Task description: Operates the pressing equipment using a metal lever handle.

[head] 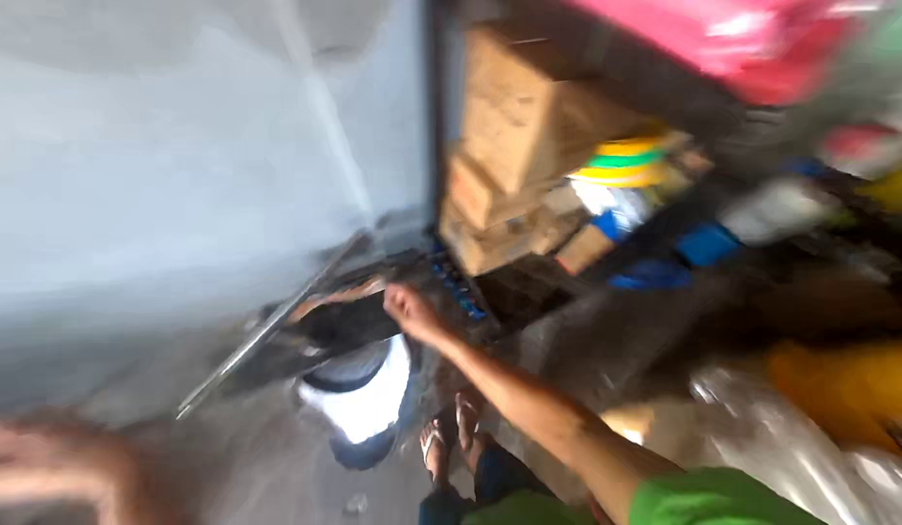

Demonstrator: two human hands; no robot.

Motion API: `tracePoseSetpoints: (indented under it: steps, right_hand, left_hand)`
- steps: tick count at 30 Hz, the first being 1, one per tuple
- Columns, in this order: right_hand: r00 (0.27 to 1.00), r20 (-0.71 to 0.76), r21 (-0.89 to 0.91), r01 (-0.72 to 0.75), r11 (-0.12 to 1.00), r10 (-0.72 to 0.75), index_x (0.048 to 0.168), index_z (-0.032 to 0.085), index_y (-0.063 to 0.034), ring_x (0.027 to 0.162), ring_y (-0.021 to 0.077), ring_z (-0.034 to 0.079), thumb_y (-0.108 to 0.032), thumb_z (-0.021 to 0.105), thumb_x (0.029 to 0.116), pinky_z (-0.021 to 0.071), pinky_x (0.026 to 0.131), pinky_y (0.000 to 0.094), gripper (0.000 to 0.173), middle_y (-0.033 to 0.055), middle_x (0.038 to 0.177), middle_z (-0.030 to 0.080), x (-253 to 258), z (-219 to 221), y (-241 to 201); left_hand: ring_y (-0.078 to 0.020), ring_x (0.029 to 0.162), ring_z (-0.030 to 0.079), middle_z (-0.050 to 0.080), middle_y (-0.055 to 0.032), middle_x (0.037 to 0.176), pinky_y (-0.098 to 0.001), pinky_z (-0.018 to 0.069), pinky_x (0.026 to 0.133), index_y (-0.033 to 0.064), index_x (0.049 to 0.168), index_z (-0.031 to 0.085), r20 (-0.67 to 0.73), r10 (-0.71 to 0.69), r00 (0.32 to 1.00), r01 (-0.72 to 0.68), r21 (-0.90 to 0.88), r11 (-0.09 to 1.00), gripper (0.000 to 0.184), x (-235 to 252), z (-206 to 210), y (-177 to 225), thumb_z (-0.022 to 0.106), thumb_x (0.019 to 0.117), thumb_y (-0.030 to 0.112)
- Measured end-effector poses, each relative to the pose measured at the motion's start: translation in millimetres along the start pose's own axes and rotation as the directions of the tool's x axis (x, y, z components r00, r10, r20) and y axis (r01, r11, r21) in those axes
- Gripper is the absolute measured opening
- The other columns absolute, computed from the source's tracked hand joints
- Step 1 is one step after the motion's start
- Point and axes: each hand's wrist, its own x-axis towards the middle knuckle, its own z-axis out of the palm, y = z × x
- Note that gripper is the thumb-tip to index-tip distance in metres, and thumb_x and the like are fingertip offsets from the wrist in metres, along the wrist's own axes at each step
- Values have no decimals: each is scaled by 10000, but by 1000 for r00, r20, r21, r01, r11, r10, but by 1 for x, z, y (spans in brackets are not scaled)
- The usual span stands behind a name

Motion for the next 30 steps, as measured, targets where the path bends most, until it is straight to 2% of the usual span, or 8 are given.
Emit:
tracePoseSetpoints:
  steps: [4,8,11,14,17,24,27,30]
  right_hand:
    - [937,145,-468,349,812,-319,1465,545,-86,1372,362,508,-450,475,1058,424,1110,589,550,174,1461,561,169,34,-29]
    - [832,536,-649,513,562,-140,1204,710,-80,1273,406,578,-666,317,1037,356,1074,706,725,187,1277,674,206,44,-11]
    - [725,689,-642,605,471,9,1208,693,-77,1210,441,608,-682,512,971,420,1006,717,674,223,1212,684,227,39,-20]
    - [655,734,-658,621,426,181,1164,694,-23,1128,463,642,-575,670,937,477,946,701,598,260,1126,693,250,50,-19]
    - [702,663,-742,569,355,259,1015,730,10,1063,467,661,-483,698,942,484,880,714,499,267,1050,702,258,65,-23]
    - [900,406,-862,321,393,156,917,712,23,1054,538,621,-370,733,914,422,897,774,394,312,1010,674,199,69,-21]
    - [962,155,-863,20,506,226,913,689,44,1048,537,625,-422,720,885,442,856,772,468,326,1024,662,109,69,3]
    - [880,-196,-673,-442,594,432,937,671,39,1004,528,635,-388,692,922,473,786,754,428,318,1010,657,-55,138,-17]
  left_hand:
    - [-131,737,581,604,-145,1005,-354,556,718,-79,1348,504,-175,2,984,-6,-26,1000,458,17,16,2,329,1125,281]
    - [-163,671,606,621,-132,877,-394,568,656,-92,1142,578,-218,65,974,-63,13,998,467,38,14,-28,287,1114,272]
    - [-157,622,586,613,-101,789,-383,553,628,-74,1085,609,-197,45,979,-47,-5,999,470,41,8,-36,275,1113,255]
    - [-153,592,576,599,-78,742,-371,538,602,-52,1022,622,-214,76,974,-85,-32,996,462,45,6,-48,277,1108,241]
    - [-142,586,574,597,-67,725,-354,532,596,-46,989,632,-242,111,964,-123,-33,992,473,48,6,-52,259,1104,223]
    - [-81,560,513,469,12,640,-287,486,573,27,846,537,-200,369,908,-391,-87,916,400,90,8,-74,275,1114,167]
    - [-68,512,505,470,34,606,-272,469,510,50,825,528,-55,496,866,-496,-218,841,390,149,33,-76,275,1105,148]
    - [-150,800,624,641,-104,883,-321,536,759,-65,1092,639,325,488,810,-472,-132,871,284,213,120,-48,436,1053,130]
